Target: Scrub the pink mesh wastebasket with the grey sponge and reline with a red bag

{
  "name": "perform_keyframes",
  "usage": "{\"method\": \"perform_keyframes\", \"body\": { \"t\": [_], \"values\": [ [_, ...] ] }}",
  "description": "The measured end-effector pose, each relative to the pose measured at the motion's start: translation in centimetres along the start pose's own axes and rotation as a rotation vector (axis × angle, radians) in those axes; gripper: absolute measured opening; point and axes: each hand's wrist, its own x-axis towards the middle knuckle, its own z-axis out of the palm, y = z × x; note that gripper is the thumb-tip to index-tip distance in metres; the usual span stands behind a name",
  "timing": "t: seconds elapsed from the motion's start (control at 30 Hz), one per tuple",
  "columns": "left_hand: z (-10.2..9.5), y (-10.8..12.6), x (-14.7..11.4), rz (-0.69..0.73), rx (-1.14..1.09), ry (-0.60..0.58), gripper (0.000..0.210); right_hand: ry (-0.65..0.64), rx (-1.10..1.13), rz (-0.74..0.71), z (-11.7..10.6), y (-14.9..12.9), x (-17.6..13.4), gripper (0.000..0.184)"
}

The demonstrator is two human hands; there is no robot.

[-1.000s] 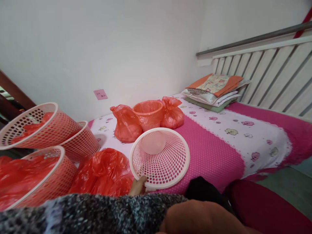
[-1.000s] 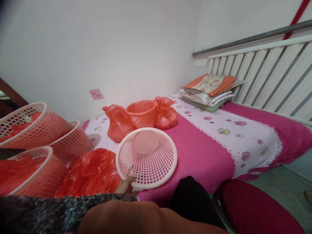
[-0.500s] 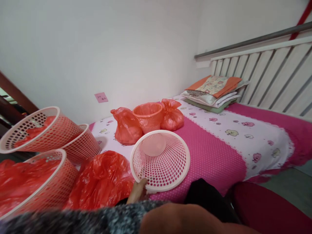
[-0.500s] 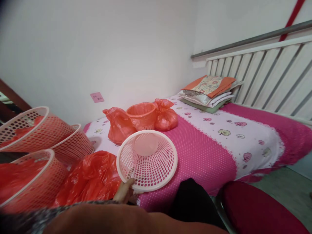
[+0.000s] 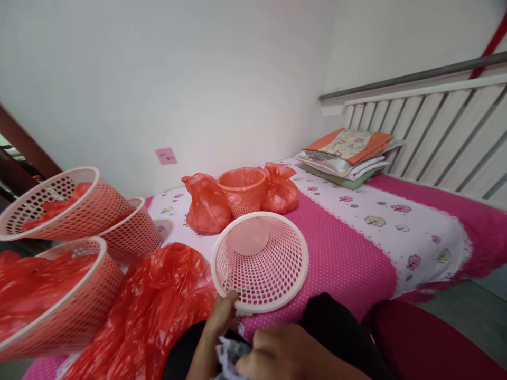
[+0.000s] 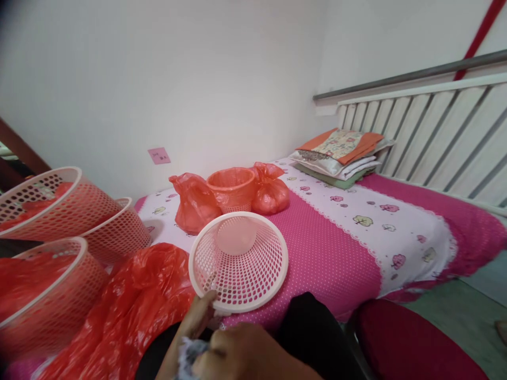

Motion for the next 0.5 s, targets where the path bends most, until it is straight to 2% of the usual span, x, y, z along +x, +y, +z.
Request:
{"method": "perform_keyframes", "body": {
  "t": [0.07,0.1,0.2,0.33,0.5],
  "values": [
    [-0.1,0.1,0.0,0.003,-0.01,-0.022,0.033,-0.018,0.177,0.363,-0.9,1.5,-2.4,0.038],
    [-0.1,0.1,0.1,0.005,-0.016,-0.028,0.037,-0.041,0.273,0.497,-1.4,2.5,-3.7,0.04],
    [-0.2,0.1,0.2,0.007,-0.024,-0.024,0.039,-0.085,0.415,0.741,-2.4,6.0,-6.8,0.037],
    [-0.5,-0.1,0.5,0.016,-0.021,-0.033,0.037,-0.028,0.477,0.901,-1.6,10.3,-8.6,0.03],
    [-0.8,-0.4,0.9,0.029,-0.016,-0.08,0.04,0.148,0.725,0.905,-0.1,12.8,-8.0,0.056]
  ]
}}
